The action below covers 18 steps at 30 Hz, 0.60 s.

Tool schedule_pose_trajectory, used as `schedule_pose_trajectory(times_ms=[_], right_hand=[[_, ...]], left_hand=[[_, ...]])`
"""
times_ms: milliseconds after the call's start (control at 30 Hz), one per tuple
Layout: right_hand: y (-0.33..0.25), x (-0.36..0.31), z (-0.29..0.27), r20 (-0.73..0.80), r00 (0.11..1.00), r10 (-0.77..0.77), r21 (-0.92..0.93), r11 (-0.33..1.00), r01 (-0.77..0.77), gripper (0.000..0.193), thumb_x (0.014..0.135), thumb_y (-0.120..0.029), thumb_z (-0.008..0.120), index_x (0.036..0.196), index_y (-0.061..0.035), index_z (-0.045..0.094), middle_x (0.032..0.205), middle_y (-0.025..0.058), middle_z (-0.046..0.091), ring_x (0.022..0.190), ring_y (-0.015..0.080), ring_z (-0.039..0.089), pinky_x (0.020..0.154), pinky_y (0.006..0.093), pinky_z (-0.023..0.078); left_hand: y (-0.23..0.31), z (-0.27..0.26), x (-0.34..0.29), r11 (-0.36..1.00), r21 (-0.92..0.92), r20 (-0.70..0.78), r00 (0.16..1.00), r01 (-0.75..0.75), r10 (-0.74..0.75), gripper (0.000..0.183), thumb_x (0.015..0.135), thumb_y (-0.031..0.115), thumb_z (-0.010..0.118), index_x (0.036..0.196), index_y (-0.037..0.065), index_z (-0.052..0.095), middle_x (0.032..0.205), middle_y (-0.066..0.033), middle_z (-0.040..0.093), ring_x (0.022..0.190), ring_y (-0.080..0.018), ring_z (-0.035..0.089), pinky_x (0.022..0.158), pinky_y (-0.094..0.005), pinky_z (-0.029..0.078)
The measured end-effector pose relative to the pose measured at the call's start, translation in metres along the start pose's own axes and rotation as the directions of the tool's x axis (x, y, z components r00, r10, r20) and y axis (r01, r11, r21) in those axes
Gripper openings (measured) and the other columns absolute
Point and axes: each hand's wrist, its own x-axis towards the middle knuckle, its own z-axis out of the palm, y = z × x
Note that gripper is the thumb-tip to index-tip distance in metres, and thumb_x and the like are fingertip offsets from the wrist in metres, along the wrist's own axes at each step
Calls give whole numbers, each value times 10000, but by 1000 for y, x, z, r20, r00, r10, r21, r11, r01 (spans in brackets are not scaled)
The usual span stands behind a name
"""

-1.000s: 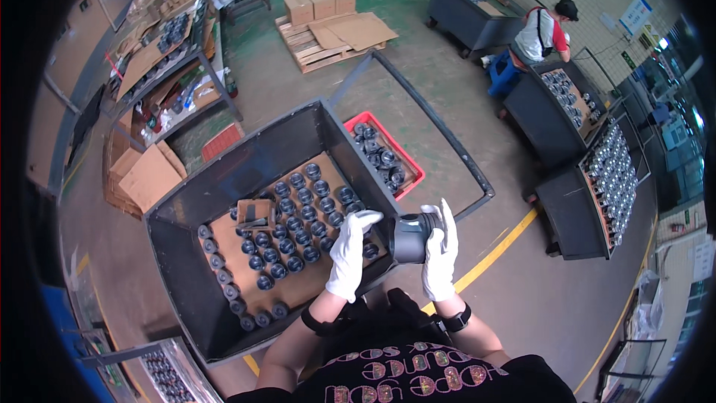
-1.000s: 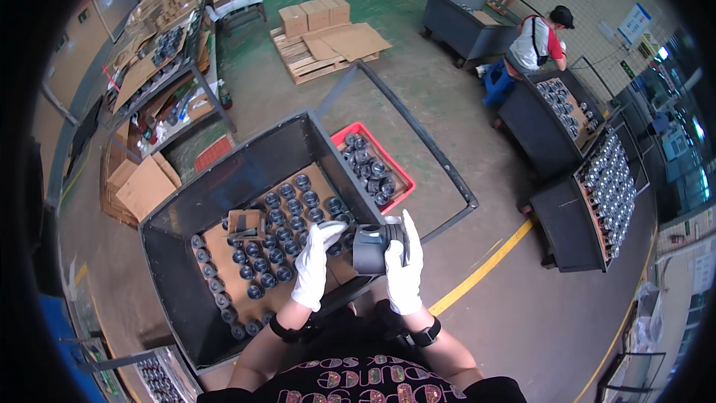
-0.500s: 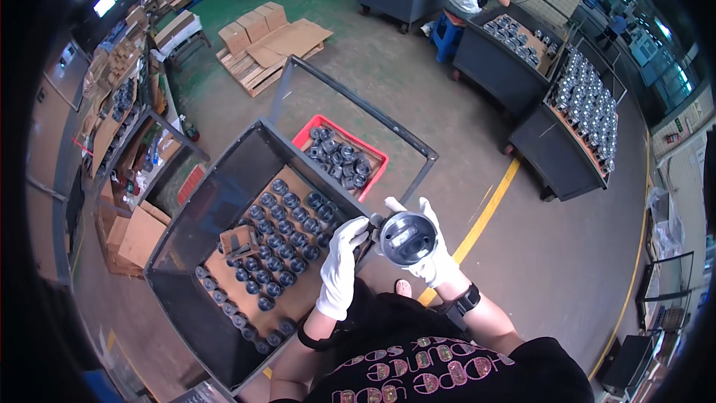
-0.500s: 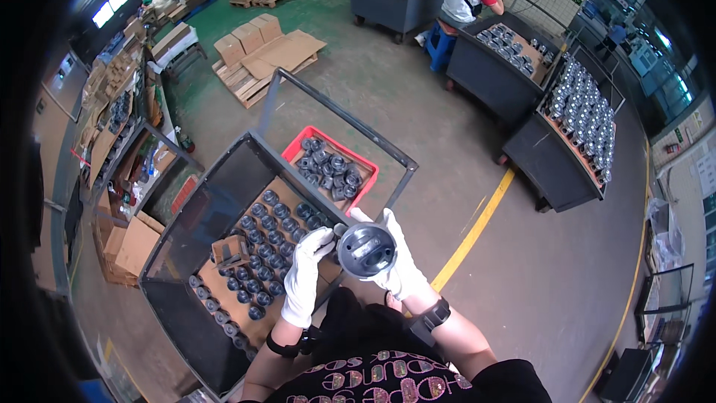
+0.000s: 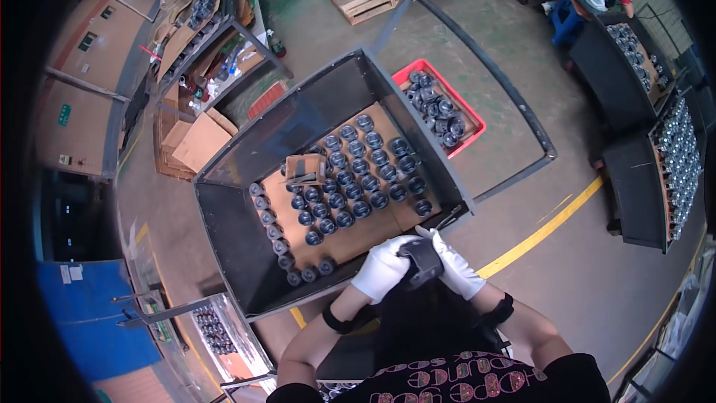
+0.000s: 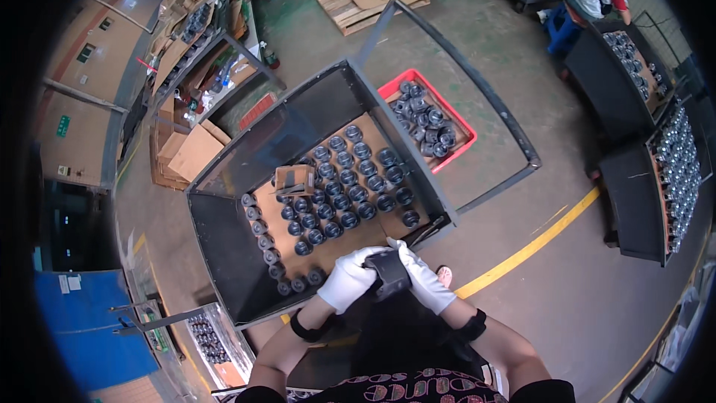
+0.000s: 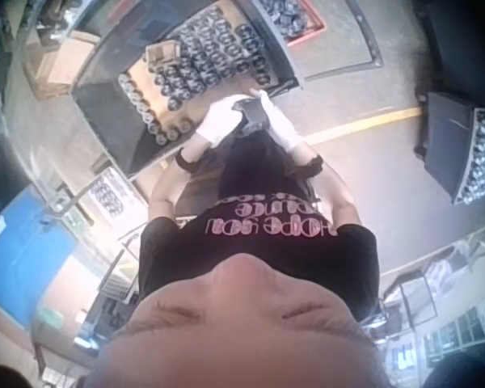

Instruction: Inspecting and sorting engine pistons from a large bin into smaller organized batches.

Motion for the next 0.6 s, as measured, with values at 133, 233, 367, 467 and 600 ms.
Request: schedule_pose_trajectory(times_ms=[133, 233, 367, 467, 600], right_hand=[[36, 100, -55, -18, 741, -671, -904, 327, 274, 308, 955, -183, 615, 1231, -47, 619, 1202, 132, 645, 1111, 272, 623, 969, 366, 495], [44, 144, -112, 40, 716, -697, -994, 47, 101, 252, 886, -129, 631, 1131, -78, 666, 1099, 132, 682, 991, 329, 655, 869, 422, 537], [66, 172, -128, 37, 826, -563, -985, -161, -65, 206, 864, -163, 603, 1034, -99, 700, 964, 119, 702, 854, 319, 668, 735, 435, 547], [68, 174, -123, 39, 779, -626, -952, -261, -161, 186, 806, -109, 628, 969, -57, 701, 849, 111, 692, 774, 306, 664, 665, 430, 538], [69, 174, -132, 101, 811, -577, -930, -344, -130, 224, 764, -7, 634, 979, -62, 666, 864, 96, 672, 737, 293, 643, 648, 418, 528]], left_hand=[[-96, -50, 37, 942, 317, 35, 990, 115, -133, 304, 857, 58, 533, 1115, 46, 695, 1059, -214, 700, 1004, -366, 676, 895, -414, 526], [-190, -61, 90, 849, 402, 2, 927, 342, -374, 297, 865, 57, 515, 1098, 39, 698, 1037, -254, 687, 1011, -382, 664, 881, -435, 523], [-338, -16, 162, 803, 460, -5, 905, 380, -425, 230, 916, 156, 527, 1012, 35, 697, 1024, -238, 696, 982, -399, 668, 873, -456, 526], [-405, 44, 210, 778, 444, 52, 854, 445, -518, 274, 933, 254, 568, 1076, 66, 706, 1093, -217, 692, 1045, -387, 657, 851, -450, 544], [-466, 129, 262, 767, 392, 185, 773, 508, -606, 300, 925, 221, 617, 1169, 53, 664, 1217, -158, 670, 1031, -378, 670, 864, -432, 566]])
